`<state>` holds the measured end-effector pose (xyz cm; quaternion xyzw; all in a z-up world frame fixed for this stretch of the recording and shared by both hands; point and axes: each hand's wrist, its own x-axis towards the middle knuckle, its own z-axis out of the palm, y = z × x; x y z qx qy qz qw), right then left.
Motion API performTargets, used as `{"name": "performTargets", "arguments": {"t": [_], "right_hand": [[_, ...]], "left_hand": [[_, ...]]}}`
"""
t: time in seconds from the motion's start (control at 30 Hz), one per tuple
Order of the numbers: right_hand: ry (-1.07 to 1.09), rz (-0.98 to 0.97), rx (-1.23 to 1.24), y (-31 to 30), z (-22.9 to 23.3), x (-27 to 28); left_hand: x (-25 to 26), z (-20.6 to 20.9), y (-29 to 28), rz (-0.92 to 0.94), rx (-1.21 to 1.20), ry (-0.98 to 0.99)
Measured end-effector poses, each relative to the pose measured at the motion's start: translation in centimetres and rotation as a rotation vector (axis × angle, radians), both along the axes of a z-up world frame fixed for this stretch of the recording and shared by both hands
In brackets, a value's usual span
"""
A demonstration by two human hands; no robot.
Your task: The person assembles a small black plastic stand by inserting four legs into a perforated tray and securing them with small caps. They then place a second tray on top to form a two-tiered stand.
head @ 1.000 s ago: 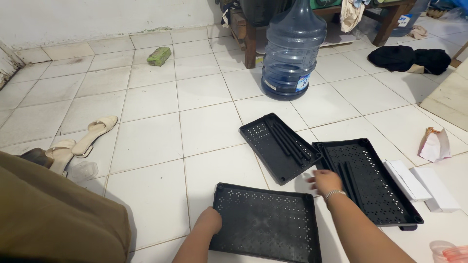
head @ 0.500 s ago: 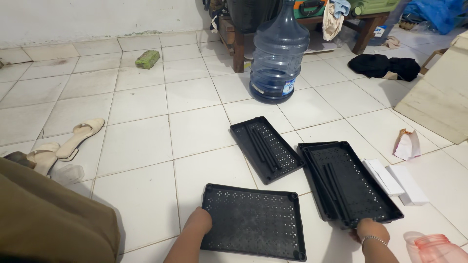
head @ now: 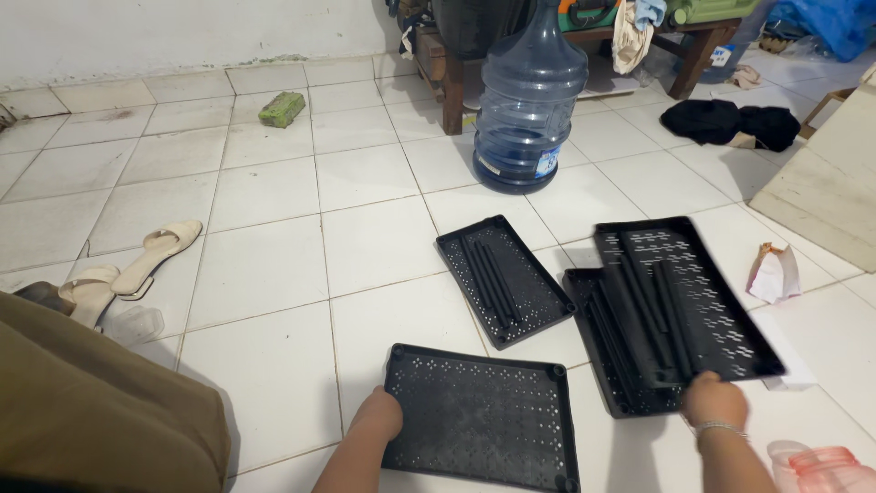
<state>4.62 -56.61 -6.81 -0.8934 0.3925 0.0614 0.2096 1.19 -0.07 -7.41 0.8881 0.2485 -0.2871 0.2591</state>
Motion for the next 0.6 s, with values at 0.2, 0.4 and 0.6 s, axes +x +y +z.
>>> {"name": "performTargets", "arguments": {"t": [0.2,0.4,0.6], "right_hand": [[-0.076,0.294,-0.031,9.6,-1.4,5.1],[-0.217,-0.144,0.850,19.4,0.2,7.7],[-0.200,0.089,0.707,21.7,2.5,6.5]], "left_hand": [[0.0,0.3,-0.2,-0.022,0.013,0.039],[-0.1,0.0,-0.1,-0.053,0.011,0.039],[-0.1,-0.3,0.3,-0.055,-0.004,0.009]]}}
